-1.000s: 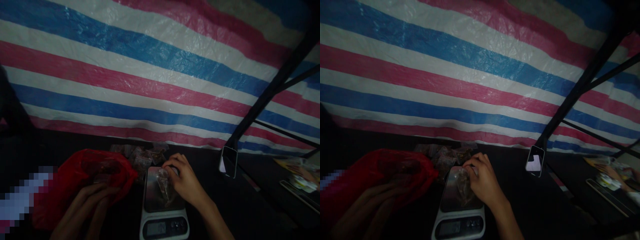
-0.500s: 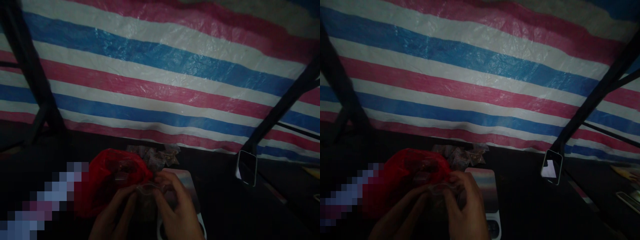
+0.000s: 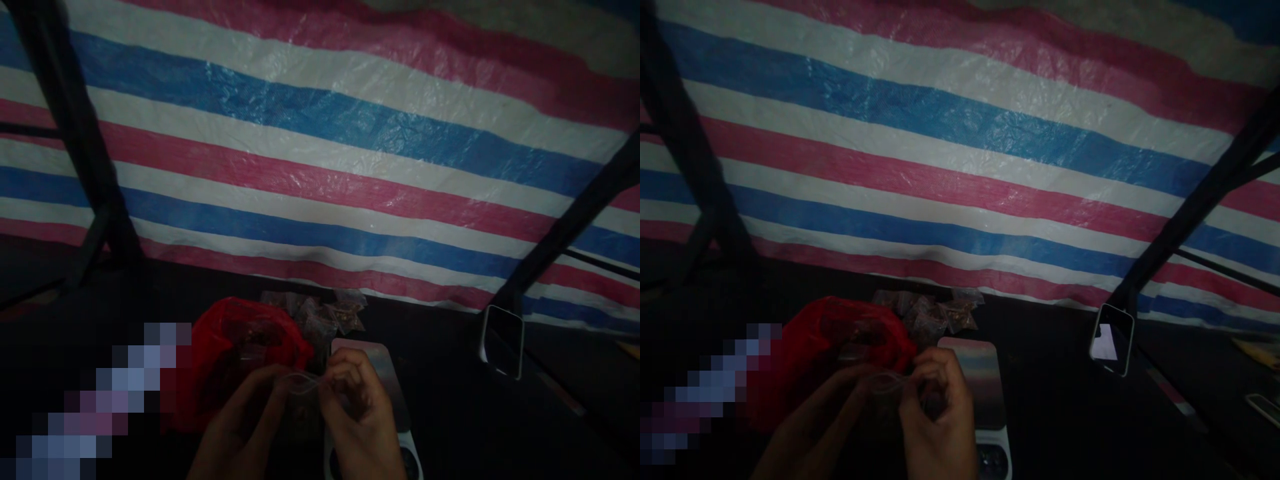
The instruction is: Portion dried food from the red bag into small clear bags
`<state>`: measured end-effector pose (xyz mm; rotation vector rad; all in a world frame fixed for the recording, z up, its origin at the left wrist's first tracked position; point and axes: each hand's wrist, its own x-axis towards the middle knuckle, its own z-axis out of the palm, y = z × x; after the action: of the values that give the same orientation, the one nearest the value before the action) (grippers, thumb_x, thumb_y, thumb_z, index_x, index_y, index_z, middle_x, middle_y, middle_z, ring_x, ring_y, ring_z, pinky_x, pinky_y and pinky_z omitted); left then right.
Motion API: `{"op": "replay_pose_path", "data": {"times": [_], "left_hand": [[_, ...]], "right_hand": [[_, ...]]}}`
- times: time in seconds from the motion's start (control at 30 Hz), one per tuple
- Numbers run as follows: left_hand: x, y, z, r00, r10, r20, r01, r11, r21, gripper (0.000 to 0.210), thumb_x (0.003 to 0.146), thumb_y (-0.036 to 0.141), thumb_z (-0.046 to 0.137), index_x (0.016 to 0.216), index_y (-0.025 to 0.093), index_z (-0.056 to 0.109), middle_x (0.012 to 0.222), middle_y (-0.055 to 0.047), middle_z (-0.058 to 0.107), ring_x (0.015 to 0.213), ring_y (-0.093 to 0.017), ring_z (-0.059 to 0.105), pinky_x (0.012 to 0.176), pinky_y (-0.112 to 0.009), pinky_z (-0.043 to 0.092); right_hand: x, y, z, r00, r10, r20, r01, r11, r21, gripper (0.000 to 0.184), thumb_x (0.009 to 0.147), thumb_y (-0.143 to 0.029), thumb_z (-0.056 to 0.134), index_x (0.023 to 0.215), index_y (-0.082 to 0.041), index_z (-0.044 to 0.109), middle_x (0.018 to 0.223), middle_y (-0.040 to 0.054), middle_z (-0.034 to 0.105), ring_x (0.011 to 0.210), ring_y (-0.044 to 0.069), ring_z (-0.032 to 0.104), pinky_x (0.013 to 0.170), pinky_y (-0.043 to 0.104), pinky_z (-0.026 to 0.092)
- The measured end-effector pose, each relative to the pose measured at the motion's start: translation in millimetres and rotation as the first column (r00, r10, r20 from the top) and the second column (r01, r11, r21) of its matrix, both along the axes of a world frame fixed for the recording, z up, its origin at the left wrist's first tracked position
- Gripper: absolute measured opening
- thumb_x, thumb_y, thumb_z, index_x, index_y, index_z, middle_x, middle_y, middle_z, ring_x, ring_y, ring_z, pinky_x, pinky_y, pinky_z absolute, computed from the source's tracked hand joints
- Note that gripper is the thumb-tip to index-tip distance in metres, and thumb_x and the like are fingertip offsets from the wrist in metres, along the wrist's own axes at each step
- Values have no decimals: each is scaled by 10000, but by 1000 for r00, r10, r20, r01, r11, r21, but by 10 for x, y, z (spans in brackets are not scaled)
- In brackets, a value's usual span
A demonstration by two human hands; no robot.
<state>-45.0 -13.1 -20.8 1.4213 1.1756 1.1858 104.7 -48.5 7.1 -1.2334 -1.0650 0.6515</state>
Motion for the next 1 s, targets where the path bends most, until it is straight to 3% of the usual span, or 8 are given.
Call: {"op": "replay_pose_path", "data": {"times": [0.23,0.37,0.4,0.5,0.67,0.87,0.93,1.0], "left_hand": [[-77,37,-122,997,61,-52,-59,997,42,344,809,594,710,925,282,793,967,-34,862,916,-262,831,782,-278,677],[-99,43,-224,995,73,-61,-69,996,64,297,811,552,738,937,288,791,981,-22,860,923,-244,826,828,-268,666],[-86,39,-227,997,55,-52,-51,996,74,295,824,557,718,920,287,788,969,-21,859,912,-243,825,824,-271,668],[-27,24,-196,999,-3,-38,6,996,92,296,858,555,667,916,288,783,957,-22,858,876,-240,823,777,-277,675],[8,30,-142,999,-9,-45,14,995,103,258,852,515,657,886,293,783,930,-25,854,856,-238,824,791,-285,675],[-22,-6,-71,997,-43,-58,49,994,100,249,846,515,681,864,291,787,870,-10,846,835,-231,823,748,-251,666],[-27,-23,-55,996,-78,-45,81,994,77,244,854,515,696,890,293,790,925,-13,851,876,-235,822,785,-265,667],[-36,-30,-59,992,-120,-29,121,991,53,257,872,525,694,926,293,790,976,-20,849,907,-236,815,821,-282,665]], "right_hand": [[-114,14,-151,1000,1,-16,0,1000,14,271,845,-306,707,1110,-252,686,808,-14,709,744,162,690,721,233,552],[-175,13,-122,998,-65,-2,65,995,69,35,809,-252,696,835,-250,673,707,-37,650,637,136,634,614,202,509],[-176,13,-106,997,-76,0,75,993,88,52,790,-232,701,781,-249,653,694,-40,637,619,131,619,591,196,495],[-162,13,-90,996,-90,-27,93,989,118,78,786,-221,709,785,-252,637,677,-49,617,603,129,605,577,196,487],[-172,22,-161,996,-34,-85,38,998,49,250,837,-297,734,1071,-252,659,755,-30,680,687,162,668,665,239,548],[-196,22,-174,998,-51,-28,54,995,82,73,839,-263,705,828,-249,634,724,-37,630,650,138,619,609,212,509],[-185,10,-174,999,-52,-10,52,995,81,66,858,-259,690,914,-252,656,763,-30,665,704,145,655,677,219,536],[-171,-7,-185,999,-28,27,27,998,54,181,862,-245,685,1042,-257,677,788,-30,699,738,149,684,726,221,548]]}}
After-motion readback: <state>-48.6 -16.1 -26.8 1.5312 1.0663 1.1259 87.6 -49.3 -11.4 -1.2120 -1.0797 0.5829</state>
